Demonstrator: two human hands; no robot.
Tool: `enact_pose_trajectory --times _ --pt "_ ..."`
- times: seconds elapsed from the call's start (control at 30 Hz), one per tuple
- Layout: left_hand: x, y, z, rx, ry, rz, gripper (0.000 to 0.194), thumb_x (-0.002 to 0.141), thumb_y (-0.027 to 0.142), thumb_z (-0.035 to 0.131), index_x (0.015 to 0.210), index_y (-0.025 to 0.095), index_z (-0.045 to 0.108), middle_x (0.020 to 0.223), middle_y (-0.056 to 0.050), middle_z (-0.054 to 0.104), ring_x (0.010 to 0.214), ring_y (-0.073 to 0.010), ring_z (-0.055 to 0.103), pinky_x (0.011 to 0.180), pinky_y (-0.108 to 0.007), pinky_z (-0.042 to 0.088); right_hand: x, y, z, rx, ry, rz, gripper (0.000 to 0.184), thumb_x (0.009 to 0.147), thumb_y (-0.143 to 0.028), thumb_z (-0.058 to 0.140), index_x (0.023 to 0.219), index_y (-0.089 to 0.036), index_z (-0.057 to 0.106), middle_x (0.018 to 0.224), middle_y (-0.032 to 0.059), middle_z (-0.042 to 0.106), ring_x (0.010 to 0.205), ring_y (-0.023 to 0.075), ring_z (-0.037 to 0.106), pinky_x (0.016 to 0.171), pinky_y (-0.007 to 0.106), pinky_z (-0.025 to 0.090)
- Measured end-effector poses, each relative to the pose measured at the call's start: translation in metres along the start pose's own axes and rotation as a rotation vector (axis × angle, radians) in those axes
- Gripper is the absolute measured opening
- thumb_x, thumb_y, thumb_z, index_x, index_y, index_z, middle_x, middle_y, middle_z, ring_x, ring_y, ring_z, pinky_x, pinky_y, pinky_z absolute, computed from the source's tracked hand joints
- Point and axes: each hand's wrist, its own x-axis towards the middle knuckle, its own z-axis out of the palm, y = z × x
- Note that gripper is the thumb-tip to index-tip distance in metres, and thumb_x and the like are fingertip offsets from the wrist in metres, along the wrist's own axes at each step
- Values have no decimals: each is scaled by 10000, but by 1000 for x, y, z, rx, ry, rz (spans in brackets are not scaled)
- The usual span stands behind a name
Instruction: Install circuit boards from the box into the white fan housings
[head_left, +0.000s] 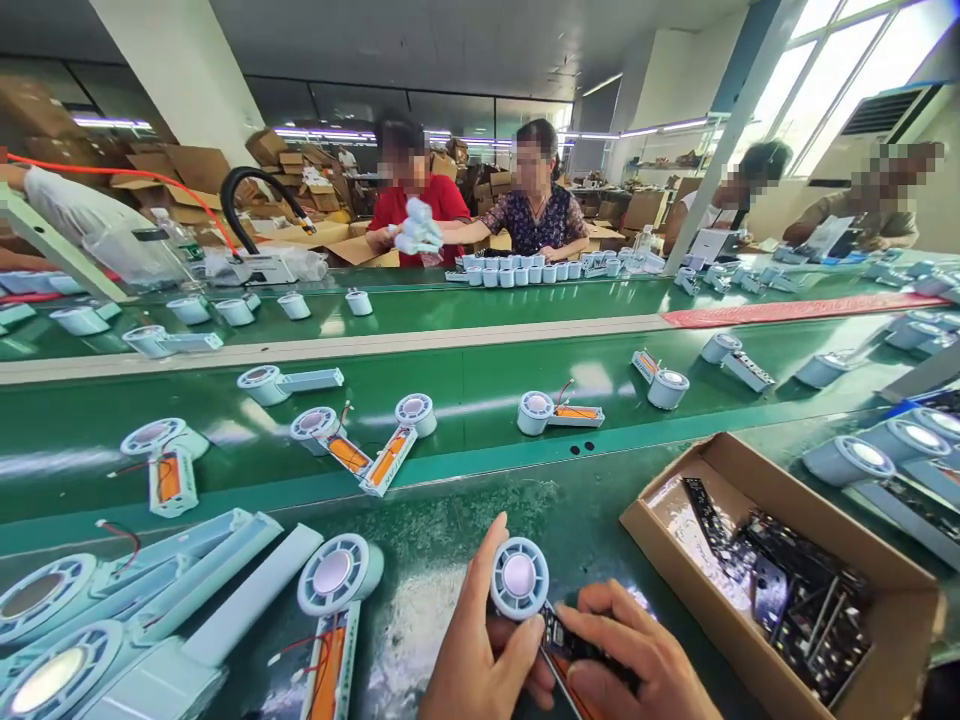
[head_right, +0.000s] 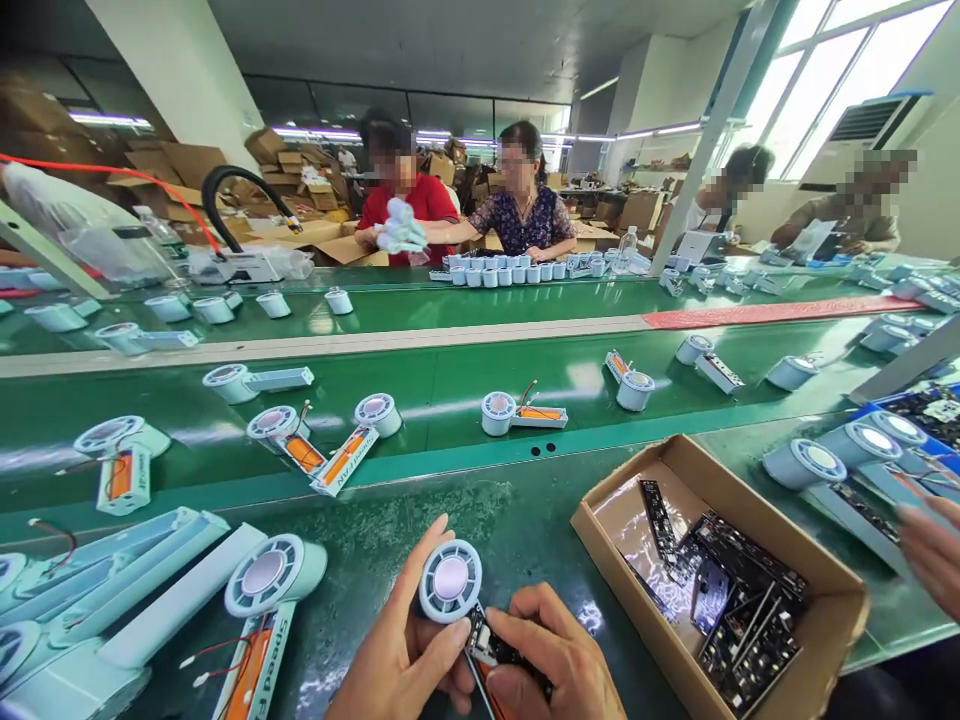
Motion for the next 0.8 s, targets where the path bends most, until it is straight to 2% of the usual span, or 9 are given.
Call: enact_pose_trajectory --times 0.07,0.13,0.2,0.23,0.33,0.47,0.53,0.67,0.8 --pt "0 -3 -1 -24 -9 -2 834 880 382 610 1582 255 179 698 13 705 525 -171 664 584 -333 601 3 -1 -2 41 -40 26 254 984 -412 588 1110 -261 749 941 41 672 817 158 692 756 195 565" --pt "1 -5 -1 -19 17 -18 844 858 382 643 1566 275 196 901 -32 741 533 -152 661 585 -335 606 5 -4 -6 65 -95 57 223 982 -381 595 1098 -265 746 942 38 659 825 161 683 761 202 558" --pt "2 -6 0 -3 63 -51 854 826 359 672 1544 309 211 1113 -59 711 528 -124 650 550 -317 603 8 -7 -9 83 -139 86 196 979 -337 598 1089 -272 746 948 34 650 834 164 677 767 209 549" --pt "2 -6 2 6 82 -70 857 818 341 674 1537 321 208 1137 -55 701 524 -118 646 531 -306 599 9 -8 -10 91 -154 102 187 975 -313 599 1082 -274 748 954 33 647 839 164 675 771 211 546" --pt "3 -3 7 53 118 -105 837 816 283 640 1524 327 197 1006 -17 720 496 -121 631 485 -285 586 10 -9 -9 124 -152 146 171 962 -276 607 1052 -268 752 965 31 644 845 166 672 782 219 544" --pt "2 -1 11 120 156 -93 787 798 209 602 1491 323 246 973 -11 713 430 -103 593 411 -260 553 5 -10 -1 84 -85 154 192 963 -332 615 1075 -272 758 926 30 652 807 160 680 736 213 557" --pt "1 -3 12 81 131 -98 784 816 203 582 1502 328 224 959 -9 710 442 -103 608 429 -254 567 3 -12 3 17 -27 142 212 971 -349 605 1093 -271 759 874 24 649 768 152 683 694 201 563" --pt "-2 -14 9 60 72 -25 707 918 277 491 1543 321 164 1213 -93 673 510 -117 675 536 -299 631 -1 -19 6 -128 72 81 219 967 -319 608 1126 -262 746 848 23 650 743 147 689 681 191 585" --pt "-3 -28 4 80 68 53 684 958 326 490 1574 345 194 1261 -122 667 579 -167 707 586 -371 652 -3 -25 5 -230 105 36 233 963 -290 615 1162 -252 730 878 33 665 758 147 699 696 185 599"
